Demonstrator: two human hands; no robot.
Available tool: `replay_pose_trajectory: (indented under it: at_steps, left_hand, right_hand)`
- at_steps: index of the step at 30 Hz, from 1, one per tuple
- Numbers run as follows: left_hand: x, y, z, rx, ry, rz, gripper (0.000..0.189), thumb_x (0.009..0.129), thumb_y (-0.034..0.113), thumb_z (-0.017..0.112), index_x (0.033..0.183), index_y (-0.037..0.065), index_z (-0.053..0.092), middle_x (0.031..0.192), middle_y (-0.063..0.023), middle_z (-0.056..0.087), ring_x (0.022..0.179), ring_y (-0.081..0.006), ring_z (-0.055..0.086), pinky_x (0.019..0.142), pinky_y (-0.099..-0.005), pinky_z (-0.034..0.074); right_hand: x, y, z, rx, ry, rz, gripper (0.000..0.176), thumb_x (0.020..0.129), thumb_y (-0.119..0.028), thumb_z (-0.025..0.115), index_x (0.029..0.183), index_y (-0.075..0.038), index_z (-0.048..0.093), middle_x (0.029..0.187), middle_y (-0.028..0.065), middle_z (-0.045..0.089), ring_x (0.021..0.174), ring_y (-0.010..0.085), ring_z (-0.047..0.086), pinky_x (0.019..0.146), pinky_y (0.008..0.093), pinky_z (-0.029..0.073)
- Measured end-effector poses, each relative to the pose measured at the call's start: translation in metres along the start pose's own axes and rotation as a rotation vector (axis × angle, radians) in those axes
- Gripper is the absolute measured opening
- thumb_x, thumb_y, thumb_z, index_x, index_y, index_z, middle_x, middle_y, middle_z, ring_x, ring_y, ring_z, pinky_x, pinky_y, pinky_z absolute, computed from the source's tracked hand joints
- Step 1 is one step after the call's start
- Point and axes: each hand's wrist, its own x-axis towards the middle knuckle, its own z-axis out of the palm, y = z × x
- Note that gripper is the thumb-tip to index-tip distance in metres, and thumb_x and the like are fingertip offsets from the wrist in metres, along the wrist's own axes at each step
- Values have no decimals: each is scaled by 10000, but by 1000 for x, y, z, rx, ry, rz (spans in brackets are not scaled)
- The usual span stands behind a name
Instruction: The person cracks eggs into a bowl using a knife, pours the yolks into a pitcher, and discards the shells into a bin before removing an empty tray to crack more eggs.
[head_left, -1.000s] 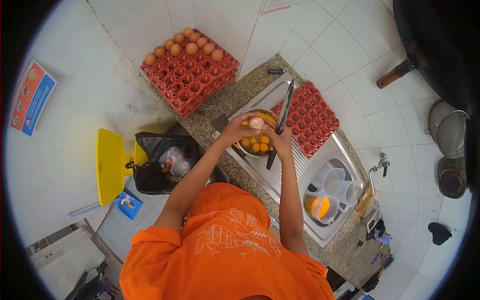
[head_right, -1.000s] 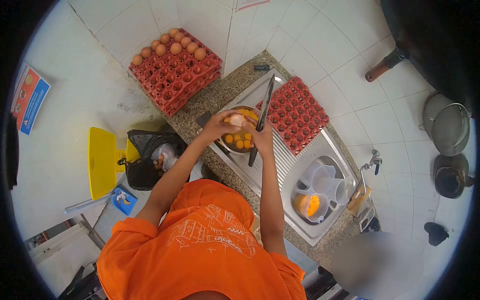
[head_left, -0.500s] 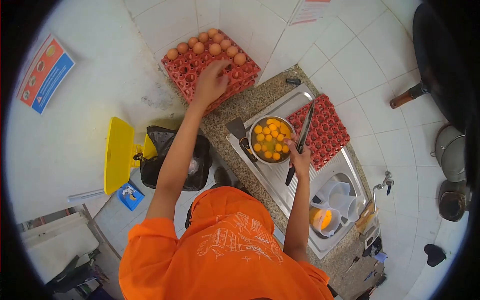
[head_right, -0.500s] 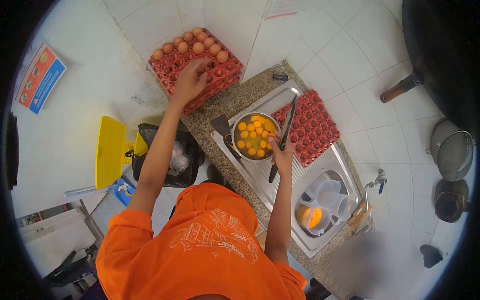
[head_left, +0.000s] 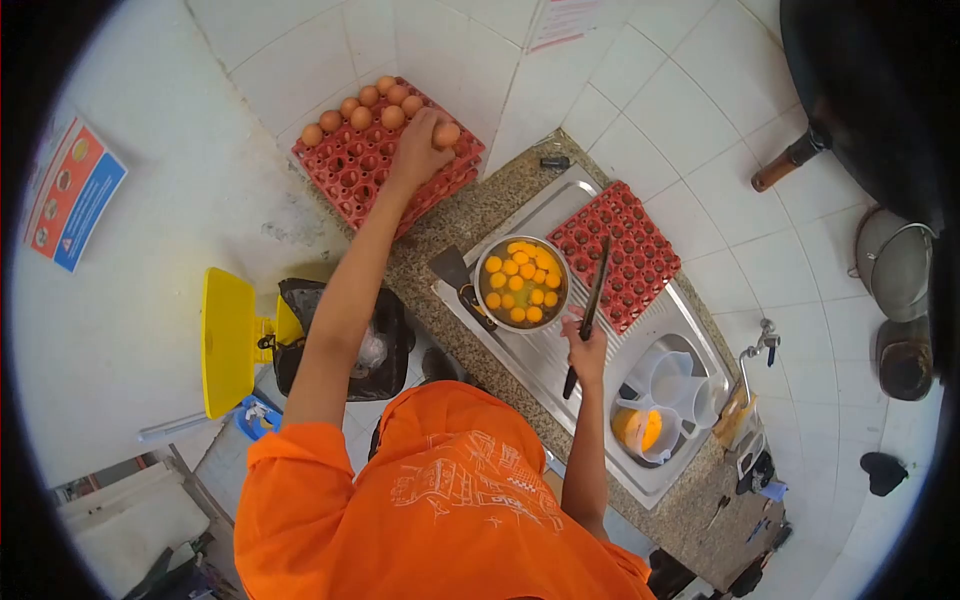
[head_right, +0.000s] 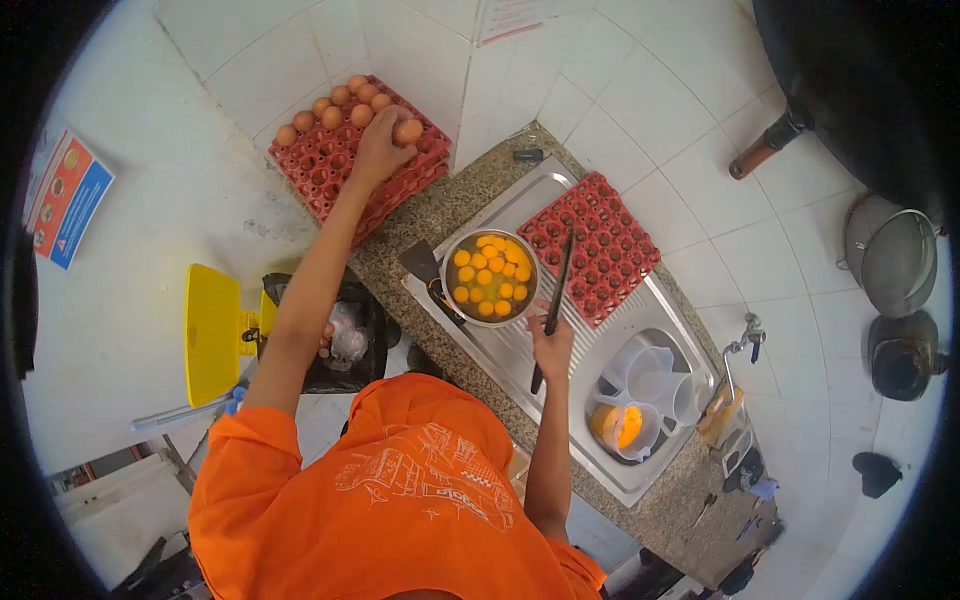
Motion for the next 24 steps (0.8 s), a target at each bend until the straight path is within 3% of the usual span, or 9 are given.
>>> replay_pose_trajectory:
  at_steps: [1,3,6,8,9,11,12,14,24]
  left_hand:
    - [-15,22,3,-79,-33,-140,405,733,73,778,1102,75,612,1065,-129,668,1034,-322,649,902,-423,532]
    - [-60,71,19,-259,-111,-341,406,763,98,784,1121,73,595,1087,-126,672,1000,-294,680,891,-398,541]
    - [-152,102,72,-767,-312,-727,464,819,139,818,1218,67,592,1144,-93,678,1025,-250,691,916,-357,560]
    - [-191,120,89,-1238,-437,-1086,401,950,203,729,1288,43,586,1171,-90,668,1074,-245,679,967,-342,564]
    - [-196,127,89,-1239,-431,-1093,401,950,203,729,1288,43,586,1171,-90,668,1074,-245,679,967,-342,564]
    - [-202,140,89,-1522,-329,-1405,417,1080,269,544,1346,-53,537,1257,-153,635,1205,-252,640,1029,-378,559]
    - [-207,139,94,-1531,-353,-1378,406,1103,232,444,1372,-63,515,1296,-175,619,1202,-274,644,1057,-403,552]
    - [-214,133,104,-1414,-432,-1302,409,1096,222,455,1386,-62,506,1306,-182,616,1202,-274,644,1068,-410,548]
    - [-200,129,93,-1472,-380,-1277,416,1083,197,470,1406,-64,501,1353,-160,603,1207,-240,640,1063,-375,550]
  right_hand:
    - [-3,-1,9,9,14,-17,267,984,-232,719,1184,-57,687,695,-9,630,462,59,473,436,257,349]
    - [-1,18,28,-177,28,-143,279,992,-225,682,1181,-21,693,738,112,696,594,226,657,565,358,486]
    - [-2,-13,50,-336,-42,-143,240,1035,-216,603,1155,-21,674,772,196,689,661,343,696,589,415,507]
    - [-9,-32,60,-291,-17,-199,231,1050,-214,571,1133,-19,663,775,215,684,673,379,693,590,434,507]
    - [-12,-40,64,-243,20,-256,229,1065,-212,539,1112,-18,652,779,234,679,686,416,690,591,453,506]
    - [-16,-48,73,-254,55,-296,224,1069,-205,519,1079,-11,630,761,243,677,675,438,682,588,489,512]
    - [-15,-47,76,-373,27,-264,227,1065,-204,519,1088,-8,631,762,254,675,677,449,677,583,507,509]
    - [-12,-34,80,-619,-58,-217,285,1066,-217,517,1053,32,656,762,274,679,724,465,686,599,508,515]
    - [9,-50,78,-240,61,-302,267,1051,-167,508,1087,57,650,818,283,679,722,464,680,634,520,524]
